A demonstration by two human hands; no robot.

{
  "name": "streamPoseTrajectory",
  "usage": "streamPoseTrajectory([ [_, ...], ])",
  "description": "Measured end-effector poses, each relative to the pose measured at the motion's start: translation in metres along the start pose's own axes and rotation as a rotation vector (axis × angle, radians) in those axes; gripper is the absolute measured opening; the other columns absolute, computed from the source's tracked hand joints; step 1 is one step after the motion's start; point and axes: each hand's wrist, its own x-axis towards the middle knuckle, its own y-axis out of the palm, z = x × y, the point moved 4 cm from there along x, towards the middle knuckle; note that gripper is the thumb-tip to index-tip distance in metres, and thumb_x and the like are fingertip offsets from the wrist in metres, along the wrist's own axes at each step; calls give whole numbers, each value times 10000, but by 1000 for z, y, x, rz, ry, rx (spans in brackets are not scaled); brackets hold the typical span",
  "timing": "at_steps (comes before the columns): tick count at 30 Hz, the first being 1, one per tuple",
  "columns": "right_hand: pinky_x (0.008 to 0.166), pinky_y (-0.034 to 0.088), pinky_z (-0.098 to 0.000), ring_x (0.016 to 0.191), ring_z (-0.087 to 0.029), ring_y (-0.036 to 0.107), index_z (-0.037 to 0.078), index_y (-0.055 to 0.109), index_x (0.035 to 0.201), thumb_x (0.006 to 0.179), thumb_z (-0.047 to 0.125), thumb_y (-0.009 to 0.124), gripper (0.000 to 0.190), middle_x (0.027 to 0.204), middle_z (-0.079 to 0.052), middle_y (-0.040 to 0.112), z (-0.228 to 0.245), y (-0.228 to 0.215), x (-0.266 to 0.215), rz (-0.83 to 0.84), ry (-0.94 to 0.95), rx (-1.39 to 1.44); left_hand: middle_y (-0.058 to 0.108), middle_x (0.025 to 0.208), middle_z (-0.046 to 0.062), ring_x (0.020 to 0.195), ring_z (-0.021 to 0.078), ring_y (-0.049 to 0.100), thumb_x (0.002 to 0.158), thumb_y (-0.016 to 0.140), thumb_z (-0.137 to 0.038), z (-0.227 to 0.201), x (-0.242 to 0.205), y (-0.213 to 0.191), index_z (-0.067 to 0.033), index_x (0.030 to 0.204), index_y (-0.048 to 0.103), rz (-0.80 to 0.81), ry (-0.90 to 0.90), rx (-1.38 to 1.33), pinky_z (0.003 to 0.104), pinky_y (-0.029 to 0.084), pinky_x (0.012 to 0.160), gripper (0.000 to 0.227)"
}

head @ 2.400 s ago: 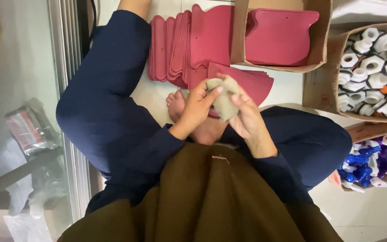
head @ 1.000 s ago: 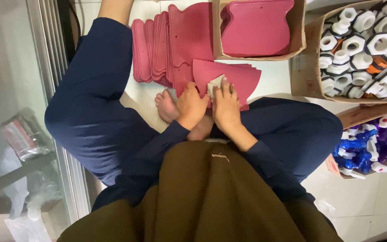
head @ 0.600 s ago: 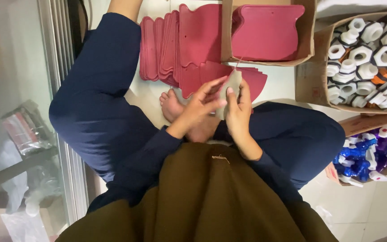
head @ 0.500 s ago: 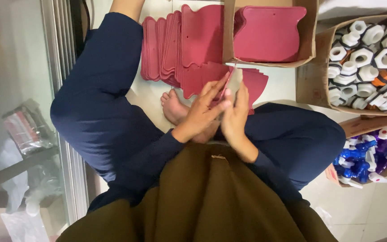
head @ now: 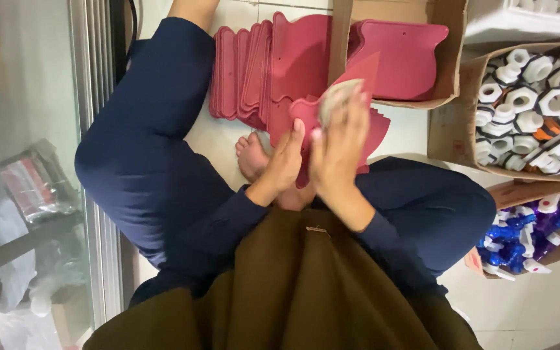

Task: The person sits on the floor and wipes pink plastic parts with a cloth. They pick up each part from a stack, wipe it, and place it into a cardboard box.

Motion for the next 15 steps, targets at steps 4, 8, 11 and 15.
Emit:
streamPoseTrajectory([
  [4, 1166, 361, -610, 1442, -541, 403, 29, 530, 1505, 1123, 340, 452, 499, 1571, -282, 426, 28, 13, -3, 26, -62, -45, 429, 1528, 252, 1441, 320, 382, 1136, 329, -389, -119, -6, 35, 77, 1460, 469, -51, -46, -182, 487, 219, 1269, 585],
  [8, 1083, 424, -579, 1356, -495, 464, 165, 564, 1512, 1108, 432, 437, 501, 1556, -247, 463, 24, 14, -12, 16, -87, -56, 453, 1490, 215, 1409, 278, 395, 1138, 381, -340, -113, -13, 32, 68, 1464, 466, -97, -93, -344, 498, 230, 1262, 530],
  [11, 1017, 449, -512, 1241, -422, 499, 187, 615, 1474, 1107, 441, 411, 492, 1513, -195, 525, 19, 9, -3, 34, -121, -85, 450, 1505, 199, 1407, 267, 416, 1132, 386, -377, -95, -8, 27, 53, 1486, 445, -81, -108, -407, 478, 286, 1240, 560],
  [15, 981, 407, -478, 1136, -391, 495, 115, 599, 1477, 1088, 328, 476, 460, 1482, -191, 526, 9, -17, 28, 116, -87, -145, 385, 1522, 246, 1415, 289, 358, 1071, 552, -368, -93, -8, 24, 97, 1507, 377, -43, -173, -417, 556, 220, 1235, 661],
])
